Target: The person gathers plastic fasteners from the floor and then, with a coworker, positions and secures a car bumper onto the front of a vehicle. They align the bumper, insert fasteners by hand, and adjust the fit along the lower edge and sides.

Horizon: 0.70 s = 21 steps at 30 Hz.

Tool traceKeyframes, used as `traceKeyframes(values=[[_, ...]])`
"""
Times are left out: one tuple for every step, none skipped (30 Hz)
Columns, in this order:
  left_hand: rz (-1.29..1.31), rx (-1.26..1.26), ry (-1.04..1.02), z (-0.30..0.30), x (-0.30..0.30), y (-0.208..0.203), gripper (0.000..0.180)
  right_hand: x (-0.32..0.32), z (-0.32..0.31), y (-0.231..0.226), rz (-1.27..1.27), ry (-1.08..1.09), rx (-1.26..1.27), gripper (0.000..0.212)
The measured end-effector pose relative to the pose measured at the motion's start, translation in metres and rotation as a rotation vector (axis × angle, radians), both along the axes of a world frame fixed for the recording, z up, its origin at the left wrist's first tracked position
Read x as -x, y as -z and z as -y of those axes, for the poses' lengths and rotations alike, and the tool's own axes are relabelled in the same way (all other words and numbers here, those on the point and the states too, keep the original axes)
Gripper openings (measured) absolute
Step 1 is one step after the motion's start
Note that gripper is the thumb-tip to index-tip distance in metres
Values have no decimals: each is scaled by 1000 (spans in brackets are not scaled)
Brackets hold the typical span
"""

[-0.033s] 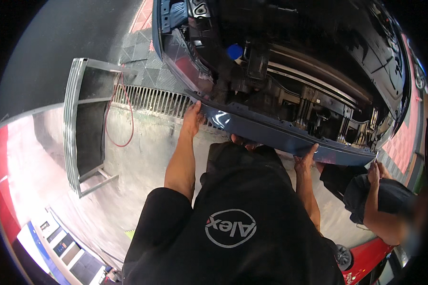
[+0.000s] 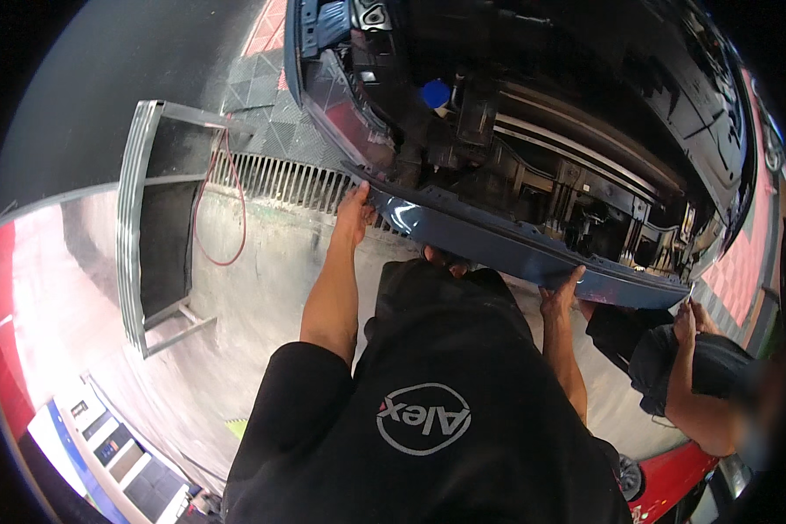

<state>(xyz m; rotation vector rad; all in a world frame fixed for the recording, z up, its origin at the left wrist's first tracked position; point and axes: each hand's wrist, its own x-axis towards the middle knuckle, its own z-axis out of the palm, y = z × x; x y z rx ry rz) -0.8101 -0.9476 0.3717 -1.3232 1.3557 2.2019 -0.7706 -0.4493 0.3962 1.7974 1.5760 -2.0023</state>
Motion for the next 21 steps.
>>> traceKeyframes(values=[[-36, -19, 18, 6, 10, 2, 42, 0, -8, 8, -69, -43, 31, 107], [-3, -5, -8, 7, 16, -1, 34, -4, -7, 8, -128, -73, 64, 107], [-7, 0, -34, 8, 20, -4, 33, -6, -5, 7, -189, -99, 97, 107], [-13, 5, -57, 10, 24, -7, 32, -3, -3, 8, -163, -105, 104, 105], [-14, 4, -69, 12, 26, -7, 31, -3, -4, 9, -134, -100, 105, 104], [-65, -76, -32, 31, 21, 6, 31, -2, -3, 7, -106, -105, 106, 103], [-73, -78, 4, 49, 13, 17, 33, -5, 4, 7, -101, -84, 86, 103], [-85, -87, 49, 61, 14, 28, 35, -6, 10, 6, -99, -54, 59, 102], [-102, -94, 101, 67, 26, 27, 37, -4, 18, 7, -103, -17, 34, 102], [-90, -94, 144, 72, 32, 26, 41, -2, 24, 7, -136, -18, 71, 102], [-78, -97, 193, 73, 41, 21, 45, -5, 29, 8, -165, -10, 104, 102], [-84, -124, 266, 76, 46, 16, 47, -11, 37, 6, -188, 3, 132, 102], [-89, -150, 341, 81, 51, 10, 48, -15, 51, 8, -238, 1, 169, 103], [-89, -189, 422, 90, 56, 9, 49, -11, 75, 5, -290, 4, 203, 104], [-53, -192, 443, 101, 60, 9, 50, -5, 103, -1, -340, 12, 227, 105], [-10, -207, 471, 111, 60, 10, 52, 1, 139, -13, -319, 25, 211, 105], [39, -234, 500, 118, 57, 12, 53, 6, 172, -26, -288, 40, 184, 105], [65, -239, 656, 126, 66, 7, 56, -5, 187, -3, -114, 81, 242, 104], [76, -237, 805, 129, 79, 1, 60, -4, 214, 2, -89, 147, 190, 102], [100, -224, 900, 126, 88, -6, 61, -2, 241, 4, -63, 205, 138, 101], [121, -196, 990, 129, 95, -14, 62, 13, 278, -11, -168, 280, -35, 99]])
